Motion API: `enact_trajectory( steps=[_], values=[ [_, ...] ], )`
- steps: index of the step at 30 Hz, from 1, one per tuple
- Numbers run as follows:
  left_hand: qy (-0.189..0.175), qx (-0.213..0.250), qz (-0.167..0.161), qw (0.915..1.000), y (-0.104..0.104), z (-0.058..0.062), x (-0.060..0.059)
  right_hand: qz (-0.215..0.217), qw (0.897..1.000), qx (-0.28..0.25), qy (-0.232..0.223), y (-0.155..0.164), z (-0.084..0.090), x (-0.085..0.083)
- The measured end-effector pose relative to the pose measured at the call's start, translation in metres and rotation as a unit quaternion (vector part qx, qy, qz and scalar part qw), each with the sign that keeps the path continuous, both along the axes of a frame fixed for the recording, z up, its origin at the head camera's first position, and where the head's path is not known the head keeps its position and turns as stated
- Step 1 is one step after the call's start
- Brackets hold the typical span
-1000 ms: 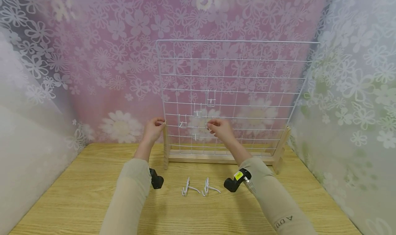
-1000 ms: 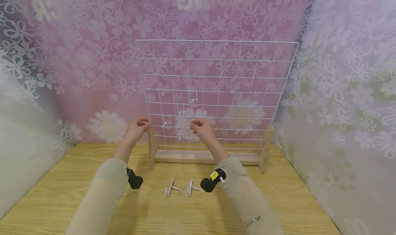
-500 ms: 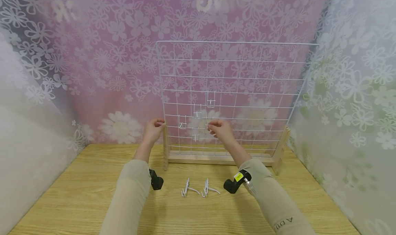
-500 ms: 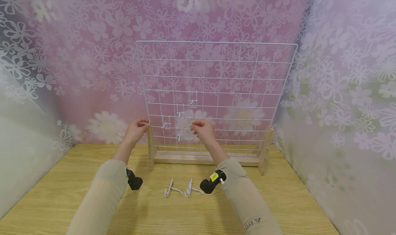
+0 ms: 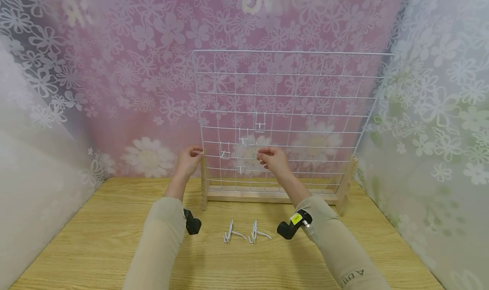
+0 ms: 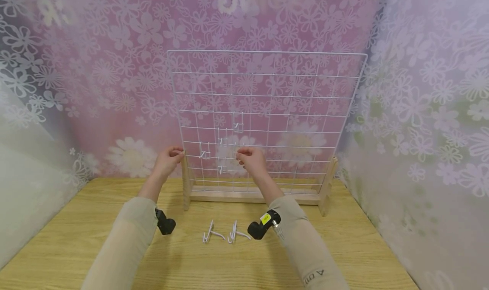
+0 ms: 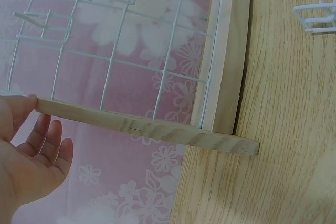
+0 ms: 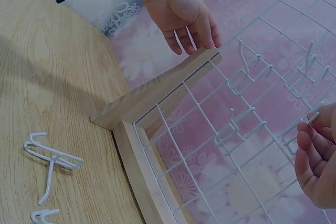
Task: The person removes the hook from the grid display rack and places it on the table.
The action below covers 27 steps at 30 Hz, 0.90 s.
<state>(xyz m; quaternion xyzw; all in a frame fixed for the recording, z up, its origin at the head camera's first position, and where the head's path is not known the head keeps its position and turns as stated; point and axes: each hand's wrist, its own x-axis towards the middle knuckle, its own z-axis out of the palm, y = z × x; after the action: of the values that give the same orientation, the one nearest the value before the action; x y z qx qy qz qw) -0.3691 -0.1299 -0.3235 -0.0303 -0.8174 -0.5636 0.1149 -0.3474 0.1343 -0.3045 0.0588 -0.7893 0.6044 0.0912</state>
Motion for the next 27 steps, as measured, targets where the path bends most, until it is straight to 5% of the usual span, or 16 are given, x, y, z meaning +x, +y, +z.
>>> enact_trajectory(
  steps=[15, 27],
  values=[
    [0.005, -0.006, 0.004, 1.0, 0.0, -0.001, -0.001, 0.0, 1.0, -0.004, 0.031, 0.01, -0.006, 0.005],
    [-0.001, -0.003, -0.001, 1.0, 0.0, 0.0, 0.001, 0.019, 1.0, 0.014, 0.01, 0.02, -0.013, 0.017]
  ],
)
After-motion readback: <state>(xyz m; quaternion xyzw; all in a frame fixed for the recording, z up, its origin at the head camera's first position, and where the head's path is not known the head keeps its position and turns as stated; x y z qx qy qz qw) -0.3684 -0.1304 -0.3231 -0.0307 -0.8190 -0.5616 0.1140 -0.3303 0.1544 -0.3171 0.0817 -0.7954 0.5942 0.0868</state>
